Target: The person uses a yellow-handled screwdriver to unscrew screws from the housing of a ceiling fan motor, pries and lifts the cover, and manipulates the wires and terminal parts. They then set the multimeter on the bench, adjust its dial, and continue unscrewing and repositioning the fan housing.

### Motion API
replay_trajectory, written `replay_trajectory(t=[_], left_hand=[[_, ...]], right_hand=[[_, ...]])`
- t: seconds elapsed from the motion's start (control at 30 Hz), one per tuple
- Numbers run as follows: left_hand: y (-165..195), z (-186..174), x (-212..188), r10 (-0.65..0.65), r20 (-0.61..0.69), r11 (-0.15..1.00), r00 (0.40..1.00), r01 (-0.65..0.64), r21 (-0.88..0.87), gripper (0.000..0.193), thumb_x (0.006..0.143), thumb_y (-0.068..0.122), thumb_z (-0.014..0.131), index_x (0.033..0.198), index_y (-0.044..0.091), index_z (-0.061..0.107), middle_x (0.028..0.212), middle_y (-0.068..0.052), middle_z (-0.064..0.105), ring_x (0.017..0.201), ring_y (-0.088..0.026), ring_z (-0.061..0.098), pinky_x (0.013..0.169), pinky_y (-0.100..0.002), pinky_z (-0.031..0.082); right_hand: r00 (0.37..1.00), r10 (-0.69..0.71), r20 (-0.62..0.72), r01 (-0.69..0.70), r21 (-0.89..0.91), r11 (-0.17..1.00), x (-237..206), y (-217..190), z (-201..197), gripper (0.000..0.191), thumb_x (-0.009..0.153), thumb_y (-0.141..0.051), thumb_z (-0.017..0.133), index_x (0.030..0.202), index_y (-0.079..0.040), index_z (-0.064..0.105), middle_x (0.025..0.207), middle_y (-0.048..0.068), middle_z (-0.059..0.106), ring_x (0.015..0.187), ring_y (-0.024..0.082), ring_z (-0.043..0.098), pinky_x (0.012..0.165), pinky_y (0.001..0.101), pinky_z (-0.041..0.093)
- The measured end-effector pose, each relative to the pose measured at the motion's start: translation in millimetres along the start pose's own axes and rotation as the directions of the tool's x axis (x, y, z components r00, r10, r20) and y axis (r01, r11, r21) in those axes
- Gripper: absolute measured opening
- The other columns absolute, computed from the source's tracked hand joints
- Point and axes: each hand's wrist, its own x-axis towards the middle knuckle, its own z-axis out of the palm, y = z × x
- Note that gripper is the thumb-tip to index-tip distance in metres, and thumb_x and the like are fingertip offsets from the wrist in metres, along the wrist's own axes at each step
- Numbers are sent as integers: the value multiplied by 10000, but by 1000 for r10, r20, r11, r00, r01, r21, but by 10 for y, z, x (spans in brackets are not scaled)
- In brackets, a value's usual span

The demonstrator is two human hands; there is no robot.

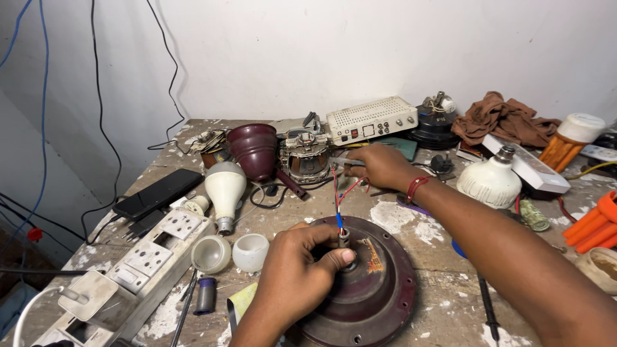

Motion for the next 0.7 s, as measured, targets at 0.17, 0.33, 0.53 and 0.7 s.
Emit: replay_trajectory(t=[0.17, 0.33, 0.53, 0.7], left_hand=[[4, -4, 7, 9, 1, 1000, 1000, -9, -2, 296, 730, 203, 829, 1006, 99, 806, 831, -87, 744, 755, -206, 716, 691, -344, 535], [-1, 6, 11, -34, 5, 999, 999, 34, -8, 332, 727, 205, 830, 1047, 117, 809, 822, -89, 750, 730, -208, 712, 675, -346, 531], [-19, 17, 5, 18, 2, 1000, 1000, -18, -3, 304, 734, 206, 829, 1018, 98, 806, 828, -92, 772, 734, -198, 723, 686, -342, 541], [-6, 32, -8, 12, -3, 1000, 1000, -12, -9, 316, 742, 212, 824, 1035, 95, 803, 816, -101, 786, 729, -205, 731, 699, -348, 551]], right_hand=[[1000, 1, 3, -1, 5, 1000, 128, -5, 71, 379, 849, -338, 747, 1185, -167, 713, 1033, 141, 740, 979, 354, 695, 813, 493, 541], [991, -37, 126, 19, 140, 990, -4, 180, -131, 504, 765, -300, 832, 1189, -100, 650, 1075, 139, 744, 996, 280, 707, 841, 425, 547], [878, -25, 478, -110, 252, 962, -336, 313, -312, 335, 759, -291, 824, 1043, -140, 732, 997, 44, 781, 912, 182, 711, 802, 380, 560], [988, -19, 154, 3, 99, 995, -405, 224, -189, 251, 839, -283, 768, 1008, -97, 749, 938, 129, 767, 897, 296, 723, 802, 435, 537]])
